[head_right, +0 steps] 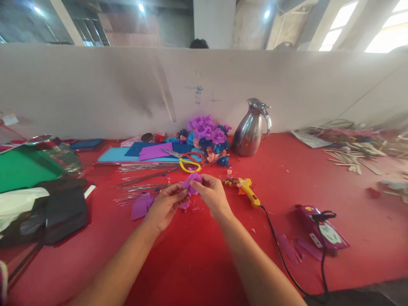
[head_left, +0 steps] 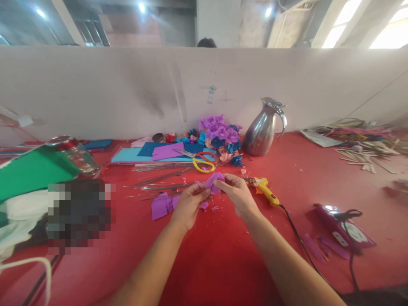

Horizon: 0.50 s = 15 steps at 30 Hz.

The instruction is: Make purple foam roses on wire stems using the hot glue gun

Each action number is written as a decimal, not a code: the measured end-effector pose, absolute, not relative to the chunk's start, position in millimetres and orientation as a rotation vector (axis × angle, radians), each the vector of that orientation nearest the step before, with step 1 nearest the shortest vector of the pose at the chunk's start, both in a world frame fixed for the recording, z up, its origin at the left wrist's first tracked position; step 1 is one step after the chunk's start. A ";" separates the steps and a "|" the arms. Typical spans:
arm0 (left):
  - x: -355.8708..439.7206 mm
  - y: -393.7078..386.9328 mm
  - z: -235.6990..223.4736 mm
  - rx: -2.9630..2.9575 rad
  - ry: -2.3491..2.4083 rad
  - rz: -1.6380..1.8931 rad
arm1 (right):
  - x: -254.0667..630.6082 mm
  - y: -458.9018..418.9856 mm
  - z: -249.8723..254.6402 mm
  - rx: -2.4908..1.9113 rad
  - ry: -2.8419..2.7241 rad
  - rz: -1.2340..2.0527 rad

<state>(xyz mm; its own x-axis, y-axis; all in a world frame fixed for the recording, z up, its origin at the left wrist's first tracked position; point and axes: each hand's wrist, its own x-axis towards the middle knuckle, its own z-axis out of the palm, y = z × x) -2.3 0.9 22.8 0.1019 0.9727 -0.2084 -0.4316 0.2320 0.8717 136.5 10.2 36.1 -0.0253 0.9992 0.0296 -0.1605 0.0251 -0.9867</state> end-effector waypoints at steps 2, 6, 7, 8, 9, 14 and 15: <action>-3.1 1.0 23.0 0.729 0.921 1.186 | 137.0 10.2 36.2 -1.061 -1.121 1.285; -6.9 2.8 25.0 0.644 0.848 1.097 | 138.9 10.6 35.5 -1.034 -1.117 1.309; -8.2 3.6 25.6 0.601 0.827 1.076 | 139.4 10.8 35.3 -1.026 -1.115 1.319; -9.4 4.6 26.1 0.554 0.813 1.063 | 139.9 11.0 35.2 -1.019 -1.111 1.329; -10.6 5.5 26.4 0.509 0.810 1.060 | 140.3 11.2 35.3 -1.014 -1.106 1.338; -13.7 8.6 23.4 0.492 0.854 1.050 | 140.2 10.7 37.4 -1.018 -1.112 1.354; -14.1 8.7 22.3 0.522 0.851 1.042 | 140.1 10.6 37.7 -1.020 -1.119 1.352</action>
